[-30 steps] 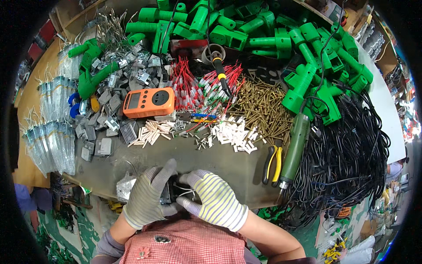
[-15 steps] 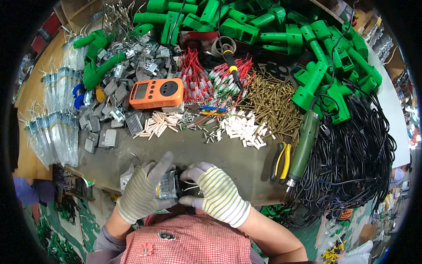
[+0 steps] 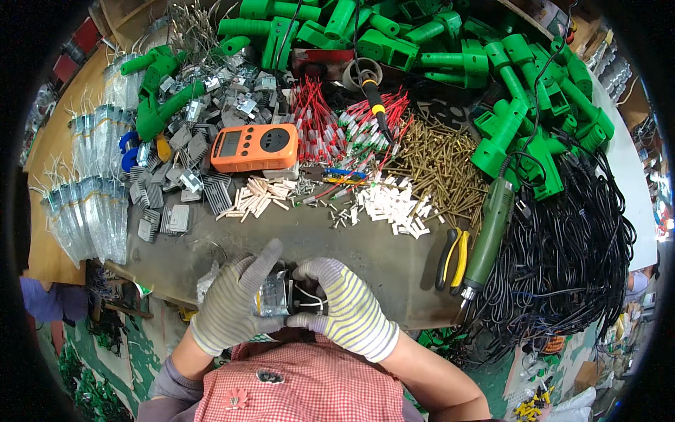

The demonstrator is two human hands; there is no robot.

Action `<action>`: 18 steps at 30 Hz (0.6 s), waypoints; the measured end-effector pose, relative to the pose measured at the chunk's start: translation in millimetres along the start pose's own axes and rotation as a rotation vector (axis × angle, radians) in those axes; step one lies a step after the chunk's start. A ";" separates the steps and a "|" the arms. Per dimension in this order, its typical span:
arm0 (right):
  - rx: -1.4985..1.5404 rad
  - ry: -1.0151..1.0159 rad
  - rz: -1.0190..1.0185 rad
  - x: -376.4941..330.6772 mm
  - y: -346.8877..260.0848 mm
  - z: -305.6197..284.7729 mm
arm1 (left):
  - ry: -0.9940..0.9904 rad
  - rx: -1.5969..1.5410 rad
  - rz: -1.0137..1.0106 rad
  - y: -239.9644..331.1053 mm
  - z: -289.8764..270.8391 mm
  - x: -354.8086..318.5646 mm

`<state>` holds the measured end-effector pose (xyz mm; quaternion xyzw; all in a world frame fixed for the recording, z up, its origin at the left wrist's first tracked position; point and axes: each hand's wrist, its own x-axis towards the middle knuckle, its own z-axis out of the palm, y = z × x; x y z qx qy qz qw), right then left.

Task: Assembling the internal components, including wiring and soldering, into the plastic housing of a handheld power tool.

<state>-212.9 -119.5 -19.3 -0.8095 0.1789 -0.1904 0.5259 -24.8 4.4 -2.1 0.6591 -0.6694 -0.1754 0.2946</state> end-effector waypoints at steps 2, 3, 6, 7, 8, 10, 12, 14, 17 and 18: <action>0.048 -0.026 0.109 -1.0 -3.7 -0.6 | -0.028 -0.021 -0.007 0.8 1.4 0.1; 0.050 -0.027 0.111 -1.4 -2.2 -0.1 | -0.029 -0.022 -0.009 1.2 1.9 -0.4; -0.041 -0.015 -0.013 -3.5 8.9 -2.5 | -0.029 0.034 0.036 3.8 3.1 5.1; -0.154 -0.007 -0.079 -5.7 9.9 -0.2 | -0.068 0.051 -0.024 7.1 -0.9 1.9; -0.092 -0.049 -0.048 -4.2 4.2 -3.2 | -0.099 0.058 -0.059 6.7 -0.2 6.4; -0.014 -0.120 -0.093 -0.1 10.8 -6.2 | -0.047 0.051 -0.027 4.8 3.5 4.8; -0.012 -0.150 -0.112 -4.3 9.1 -4.7 | -0.016 0.071 0.005 8.7 6.5 4.8; -0.059 -0.178 -0.117 -8.0 3.3 -11.1 | 0.107 0.052 0.125 9.6 9.5 9.9; -0.234 -0.236 -0.166 -6.8 -13.8 -54.7 | 0.039 0.050 0.111 7.1 18.1 7.9; -0.398 -0.081 -0.125 3.9 -18.0 -81.0 | -0.015 0.120 0.066 8.6 13.6 6.2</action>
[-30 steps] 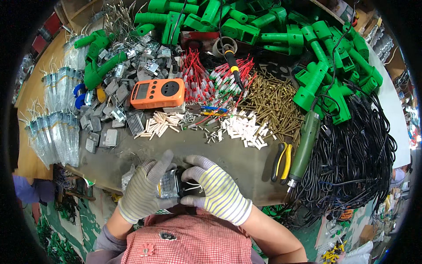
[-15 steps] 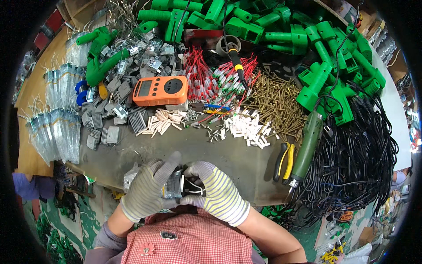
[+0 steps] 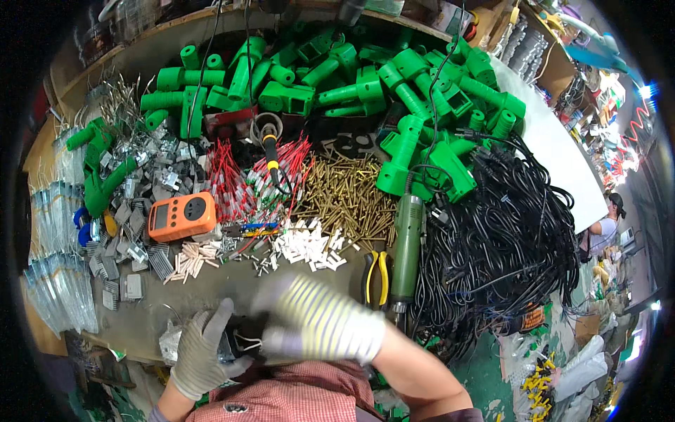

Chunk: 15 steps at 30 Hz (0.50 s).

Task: Assembling the internal components, including wiring and soldering, into the plastic housing of a handheld power tool.

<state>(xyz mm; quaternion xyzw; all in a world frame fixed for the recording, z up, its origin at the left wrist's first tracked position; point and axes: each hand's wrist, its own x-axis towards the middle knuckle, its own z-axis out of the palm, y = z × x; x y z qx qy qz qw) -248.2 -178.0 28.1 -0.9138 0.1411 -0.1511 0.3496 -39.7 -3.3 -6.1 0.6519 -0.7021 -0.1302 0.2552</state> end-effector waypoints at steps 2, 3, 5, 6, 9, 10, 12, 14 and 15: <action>-0.025 0.338 0.383 30.1 36.2 -47.0 | 0.020 -0.006 -0.010 -3.3 1.5 -5.2; -0.207 0.667 0.556 53.9 19.1 -87.4 | 0.024 -0.038 0.033 -4.6 2.6 -2.4; -0.825 0.791 0.855 69.7 82.3 -140.2 | 0.033 0.003 0.067 -4.0 5.4 0.5; -0.882 0.711 0.965 75.5 97.0 -152.2 | 0.018 0.009 0.070 -2.6 5.3 3.2; -0.920 0.604 1.056 86.7 119.3 -165.2 | 0.036 0.004 0.075 -0.5 0.9 5.0; -0.915 0.593 1.059 83.0 122.1 -172.3 | 0.062 -0.015 0.101 0.7 -1.1 6.3; -0.756 0.849 0.812 72.3 106.9 -162.7 | 0.088 -0.027 0.037 1.4 -8.0 -1.9; -0.565 1.117 0.278 55.0 96.5 -144.5 | 0.108 -0.045 -0.002 -4.0 -10.8 -6.8; -0.441 1.218 -0.115 48.0 94.6 -136.2 | 0.162 -0.139 -0.020 -11.9 -11.0 -10.0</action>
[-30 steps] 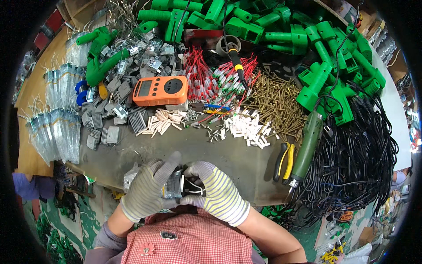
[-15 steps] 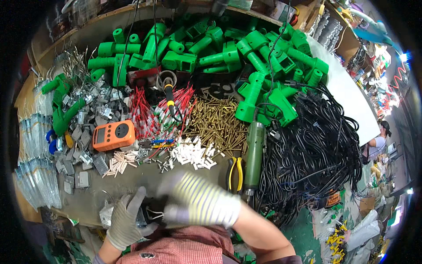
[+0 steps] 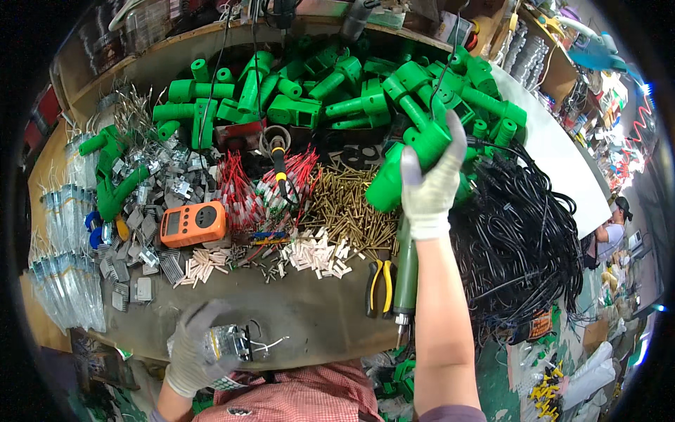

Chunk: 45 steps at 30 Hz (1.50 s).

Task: Assembling the internal components, including wiring and soldering, into the plastic housing of a handheld power tool.

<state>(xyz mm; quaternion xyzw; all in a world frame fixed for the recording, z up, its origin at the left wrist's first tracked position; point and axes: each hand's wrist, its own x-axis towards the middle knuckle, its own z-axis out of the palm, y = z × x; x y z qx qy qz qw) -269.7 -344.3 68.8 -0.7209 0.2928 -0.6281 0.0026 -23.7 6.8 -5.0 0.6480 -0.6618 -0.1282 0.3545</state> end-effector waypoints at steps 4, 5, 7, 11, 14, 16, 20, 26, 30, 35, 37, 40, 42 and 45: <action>0.747 -0.115 0.232 -16.5 -69.9 -3.9 | 0.292 0.104 0.199 11.9 -11.3 36.6; 0.948 -0.269 0.429 -21.6 -90.2 -3.6 | 0.389 0.139 0.259 33.4 -12.8 60.1; 1.228 -0.595 0.772 -36.0 -136.6 -8.3 | 0.327 0.157 0.341 44.3 -13.3 74.9; 1.406 -0.825 0.893 -72.1 -168.8 -8.4 | -0.030 0.166 0.129 56.7 -8.1 46.8; 1.076 -0.905 0.212 -84.2 -176.2 -18.2 | 0.146 -0.996 -0.509 42.9 8.9 27.0; 0.987 -0.929 0.199 -83.5 -172.0 -23.5 | 0.045 -0.061 -0.032 32.9 10.3 20.3; 0.691 -0.984 0.219 -37.7 -147.6 -30.4 | 0.266 -0.324 -0.233 25.6 -9.9 17.4; -0.579 -0.806 -0.174 -10.1 -47.1 6.2 | 0.340 -0.924 -0.381 27.5 6.3 18.8; -0.448 -1.301 -0.318 -35.3 -55.7 -4.2 | 0.402 -0.984 -0.487 28.8 1.7 14.5; -0.533 -1.270 -0.456 -70.5 -40.9 -7.1 | 0.397 -1.111 -0.541 26.7 -3.7 12.7; -0.217 -1.090 -0.284 -61.2 -32.1 -18.4 | 0.296 -1.126 -0.518 25.6 -6.9 13.2; -0.132 -0.958 -0.107 -54.4 -26.6 -16.2 | 0.314 -0.938 -0.496 17.6 -9.5 3.9; -0.184 -0.949 -0.233 -55.8 -23.8 -6.0 | 0.344 -0.874 -0.451 17.6 -8.6 7.9; -0.451 -1.167 -0.498 -63.8 -21.3 10.6 | 0.343 -0.729 -0.383 11.8 -8.7 5.1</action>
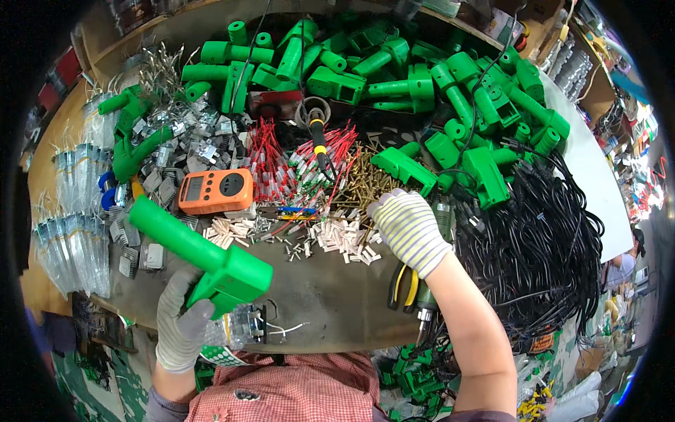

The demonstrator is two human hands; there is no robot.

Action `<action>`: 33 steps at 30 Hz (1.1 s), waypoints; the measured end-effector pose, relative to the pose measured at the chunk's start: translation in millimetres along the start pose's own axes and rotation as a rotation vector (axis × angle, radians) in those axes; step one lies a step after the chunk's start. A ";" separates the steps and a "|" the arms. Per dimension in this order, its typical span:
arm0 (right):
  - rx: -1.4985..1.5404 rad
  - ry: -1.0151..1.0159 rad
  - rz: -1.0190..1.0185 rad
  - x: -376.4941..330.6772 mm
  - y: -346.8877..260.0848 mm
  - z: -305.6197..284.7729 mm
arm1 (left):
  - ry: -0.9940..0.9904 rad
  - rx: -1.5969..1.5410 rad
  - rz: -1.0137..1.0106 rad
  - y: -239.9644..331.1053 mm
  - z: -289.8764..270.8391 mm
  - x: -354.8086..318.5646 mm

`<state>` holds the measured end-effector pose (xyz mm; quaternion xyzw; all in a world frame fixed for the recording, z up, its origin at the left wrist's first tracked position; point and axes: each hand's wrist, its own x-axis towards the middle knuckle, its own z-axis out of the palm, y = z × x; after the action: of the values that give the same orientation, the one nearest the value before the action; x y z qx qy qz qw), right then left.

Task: Assembling the internal components, including wiring and soldering, into the plastic housing of a handheld power tool.

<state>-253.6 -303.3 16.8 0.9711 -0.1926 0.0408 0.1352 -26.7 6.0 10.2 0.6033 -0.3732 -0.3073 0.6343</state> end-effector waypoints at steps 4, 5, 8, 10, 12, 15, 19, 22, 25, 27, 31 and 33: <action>0.203 0.196 -0.048 -1.0 12.6 1.0 | -0.026 0.164 0.032 8.1 -0.9 -1.9; 0.349 0.238 0.019 -6.7 15.7 -1.0 | -0.047 0.174 0.025 8.1 0.4 0.3; 0.657 0.357 0.361 -9.5 -0.2 -21.3 | -0.027 0.261 0.082 4.4 3.8 5.3; 1.081 0.332 0.592 -2.2 -37.6 -49.6 | -0.028 0.296 0.080 2.8 4.7 5.8; 1.604 0.295 0.506 -3.0 -77.7 -77.6 | -0.035 0.278 0.079 3.9 7.2 6.3; 1.699 0.310 0.444 -3.2 -113.4 -73.3 | -0.050 0.275 0.104 7.2 13.5 8.0; 1.565 0.368 0.328 -6.7 -117.1 -58.5 | -0.079 0.463 0.226 5.6 11.1 5.8; 0.981 0.401 0.068 -3.3 -120.3 -71.0 | 0.020 0.391 0.224 -1.1 14.9 0.7; 1.475 0.486 0.319 -4.6 -131.9 -46.6 | -0.009 0.440 0.332 -3.8 16.2 -1.0; 1.415 0.455 0.379 -4.3 -137.1 -56.4 | 0.025 0.422 0.301 -2.7 20.5 -3.3; 1.157 0.522 0.154 -0.3 -127.9 -55.6 | 0.134 0.383 0.268 -2.4 25.8 -2.8; 1.413 0.547 0.274 -3.5 -126.8 -53.4 | 0.154 0.405 0.307 -8.6 25.7 -0.9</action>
<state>-209.5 -174.5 36.3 0.7497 -0.1992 0.4090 -0.4806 -48.3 -7.7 1.4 0.6759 -0.4647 -0.0797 0.5665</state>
